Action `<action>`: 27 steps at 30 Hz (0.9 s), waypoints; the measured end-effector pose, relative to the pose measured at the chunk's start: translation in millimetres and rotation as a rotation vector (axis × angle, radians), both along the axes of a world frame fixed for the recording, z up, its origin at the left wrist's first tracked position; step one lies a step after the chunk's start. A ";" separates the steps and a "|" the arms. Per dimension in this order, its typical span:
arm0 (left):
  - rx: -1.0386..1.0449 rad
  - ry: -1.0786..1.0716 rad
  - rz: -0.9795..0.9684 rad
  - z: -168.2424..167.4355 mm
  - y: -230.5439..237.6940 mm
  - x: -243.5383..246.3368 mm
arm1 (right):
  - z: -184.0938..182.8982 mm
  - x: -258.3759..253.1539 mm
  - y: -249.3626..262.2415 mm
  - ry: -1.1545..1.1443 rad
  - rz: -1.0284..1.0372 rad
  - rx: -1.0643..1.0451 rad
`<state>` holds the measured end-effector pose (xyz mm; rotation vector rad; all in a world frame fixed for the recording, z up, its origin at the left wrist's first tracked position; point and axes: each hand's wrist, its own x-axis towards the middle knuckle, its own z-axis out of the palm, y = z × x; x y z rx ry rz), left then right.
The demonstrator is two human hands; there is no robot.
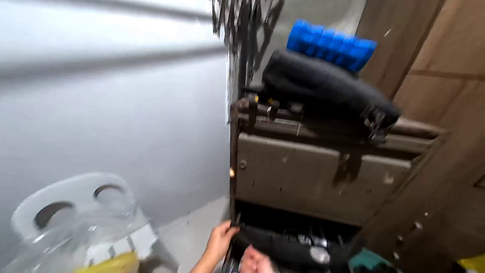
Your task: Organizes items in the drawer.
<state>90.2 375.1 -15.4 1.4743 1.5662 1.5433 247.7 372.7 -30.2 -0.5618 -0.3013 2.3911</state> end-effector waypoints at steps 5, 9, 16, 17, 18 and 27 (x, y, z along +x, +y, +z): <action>-0.264 -0.195 0.148 -17.1 -2.4 -13.0 | 30.4 105.4 35.1 -0.235 -0.413 -0.100; -0.382 -0.001 0.209 -6.9 -6.5 -5.9 | 47.5 196.9 89.2 -0.379 -0.633 -0.072; -0.241 0.939 -0.293 31.6 17.1 61.1 | 48.5 170.8 89.9 -0.409 -0.662 -0.072; -0.287 0.974 -0.369 34.9 23.7 67.0 | 47.8 170.2 90.0 -0.423 -0.671 -0.063; -0.303 0.994 -0.411 37.3 29.7 70.1 | 46.9 170.1 88.1 -0.466 -0.665 -0.002; -0.192 0.938 -0.197 38.7 46.1 78.3 | 33.4 148.0 11.9 -1.516 0.481 1.534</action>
